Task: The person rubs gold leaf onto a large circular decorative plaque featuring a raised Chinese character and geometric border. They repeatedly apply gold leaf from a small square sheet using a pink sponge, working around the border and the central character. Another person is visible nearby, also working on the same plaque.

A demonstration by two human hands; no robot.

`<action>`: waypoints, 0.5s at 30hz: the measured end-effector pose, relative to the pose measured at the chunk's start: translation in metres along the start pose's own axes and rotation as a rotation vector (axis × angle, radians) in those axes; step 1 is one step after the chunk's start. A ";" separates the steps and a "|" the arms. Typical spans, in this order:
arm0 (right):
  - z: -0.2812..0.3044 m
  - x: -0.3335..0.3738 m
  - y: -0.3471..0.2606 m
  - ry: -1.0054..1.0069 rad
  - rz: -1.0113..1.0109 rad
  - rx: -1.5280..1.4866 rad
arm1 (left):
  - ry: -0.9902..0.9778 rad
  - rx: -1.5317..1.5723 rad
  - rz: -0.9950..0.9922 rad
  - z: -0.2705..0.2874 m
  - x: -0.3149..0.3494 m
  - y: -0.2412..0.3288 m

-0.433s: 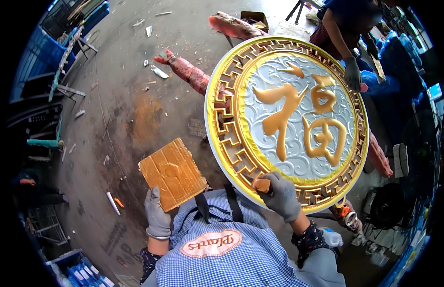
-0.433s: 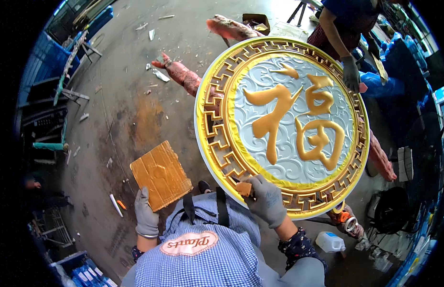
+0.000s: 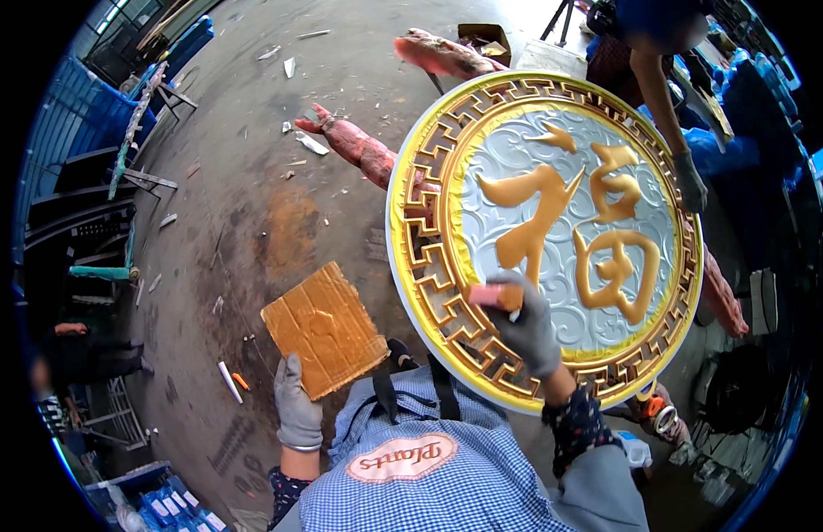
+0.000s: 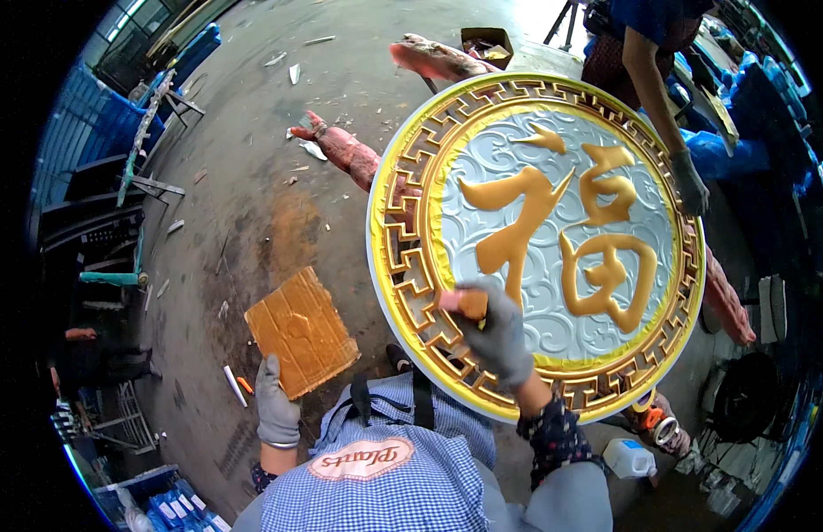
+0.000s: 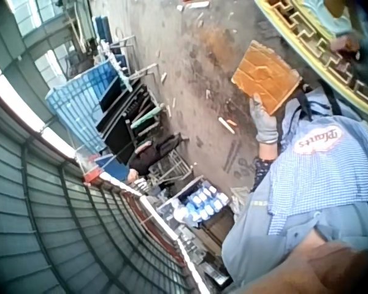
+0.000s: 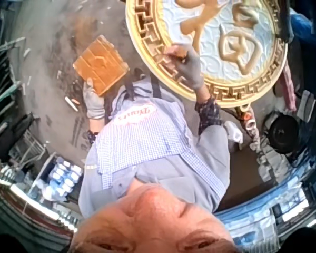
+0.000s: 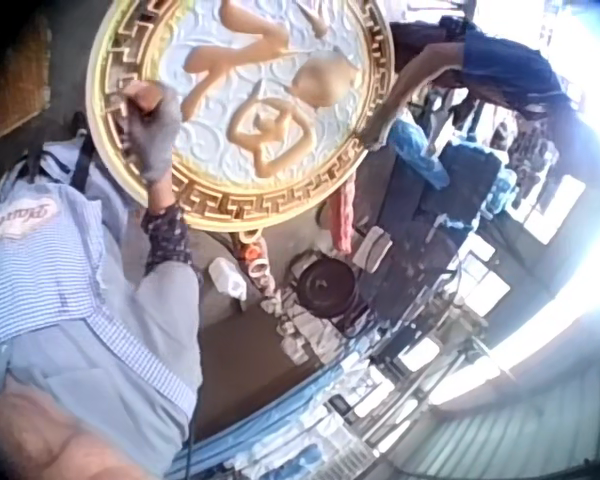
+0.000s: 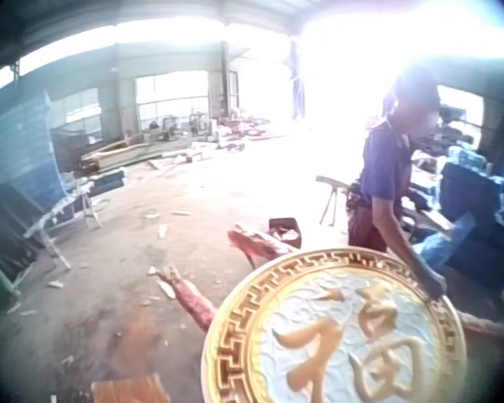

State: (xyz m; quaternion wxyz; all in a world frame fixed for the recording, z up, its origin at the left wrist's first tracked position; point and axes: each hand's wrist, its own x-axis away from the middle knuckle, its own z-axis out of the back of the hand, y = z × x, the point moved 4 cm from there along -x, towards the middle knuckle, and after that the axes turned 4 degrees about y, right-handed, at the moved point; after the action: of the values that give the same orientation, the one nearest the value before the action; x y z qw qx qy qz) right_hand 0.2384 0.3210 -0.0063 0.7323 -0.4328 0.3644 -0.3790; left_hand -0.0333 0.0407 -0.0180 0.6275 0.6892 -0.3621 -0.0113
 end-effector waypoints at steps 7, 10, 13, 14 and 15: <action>-0.043 -0.167 0.048 -0.021 0.274 0.205 | 0.146 -0.066 -0.049 -0.005 0.006 0.002; -0.074 -0.220 0.070 -0.108 0.385 0.303 | 0.193 -0.083 -0.081 -0.003 0.012 0.004; -0.095 -0.244 0.081 -0.209 0.414 0.385 | 0.242 -0.061 -0.082 0.002 0.013 0.000; -0.101 -0.246 0.080 -0.262 0.425 0.435 | 0.267 -0.053 -0.075 0.007 0.015 -0.002; -0.106 -0.247 0.079 -0.315 0.435 0.486 | 0.277 -0.061 -0.078 0.010 0.016 -0.002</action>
State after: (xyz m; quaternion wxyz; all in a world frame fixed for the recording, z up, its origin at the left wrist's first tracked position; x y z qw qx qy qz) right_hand 0.0557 0.5251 -0.0657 0.9244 -0.2114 0.2302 -0.2185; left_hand -0.0250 0.0236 -0.0152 0.6913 0.6781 -0.2446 0.0487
